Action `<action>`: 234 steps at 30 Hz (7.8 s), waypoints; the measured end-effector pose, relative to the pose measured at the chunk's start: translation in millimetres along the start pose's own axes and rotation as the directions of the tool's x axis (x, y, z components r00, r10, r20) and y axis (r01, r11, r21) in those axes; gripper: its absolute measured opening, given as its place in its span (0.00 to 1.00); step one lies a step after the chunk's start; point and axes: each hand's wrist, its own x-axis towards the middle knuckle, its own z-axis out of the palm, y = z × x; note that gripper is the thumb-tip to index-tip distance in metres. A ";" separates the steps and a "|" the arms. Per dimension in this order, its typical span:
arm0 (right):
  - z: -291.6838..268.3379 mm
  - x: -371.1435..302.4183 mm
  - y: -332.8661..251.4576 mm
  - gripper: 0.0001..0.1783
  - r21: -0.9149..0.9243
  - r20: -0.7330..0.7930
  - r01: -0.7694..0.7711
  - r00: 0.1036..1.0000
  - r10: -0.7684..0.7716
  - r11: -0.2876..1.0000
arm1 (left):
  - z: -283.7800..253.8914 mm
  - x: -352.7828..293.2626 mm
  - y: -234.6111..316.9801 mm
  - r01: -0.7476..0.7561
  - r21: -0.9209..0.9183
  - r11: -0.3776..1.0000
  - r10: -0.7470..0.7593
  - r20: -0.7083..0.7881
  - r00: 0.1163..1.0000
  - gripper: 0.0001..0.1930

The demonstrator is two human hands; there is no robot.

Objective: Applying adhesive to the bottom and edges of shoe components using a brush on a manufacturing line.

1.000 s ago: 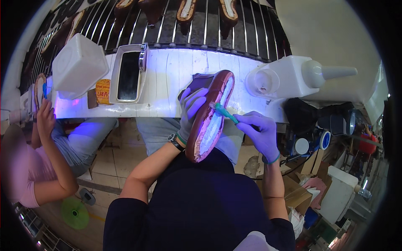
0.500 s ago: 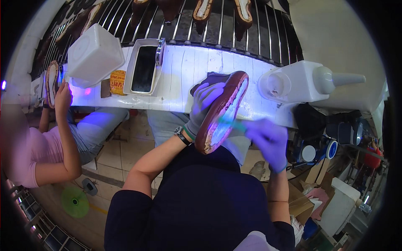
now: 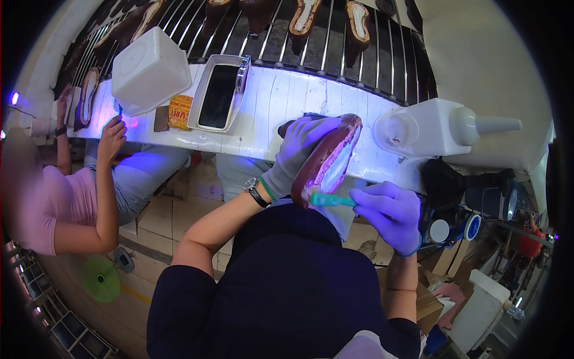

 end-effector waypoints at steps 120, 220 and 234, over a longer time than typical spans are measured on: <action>-59.5 94.5 30.6 0.13 0.118 -0.316 -0.092 0.940 0.125 0.989 | -71.7 62.5 74.7 0.483 -0.084 0.872 -0.454 0.233 0.860 0.34; -81.6 69.1 4.3 0.13 0.190 0.239 -0.063 0.971 0.016 0.980 | 11.6 5.2 28.2 0.508 -0.662 0.551 -0.240 0.457 0.857 0.20; -88.0 76.6 15.1 0.14 0.295 0.447 -0.122 0.894 -0.024 0.948 | 11.1 0.5 -11.9 0.735 -0.675 0.061 -0.186 0.716 0.673 0.22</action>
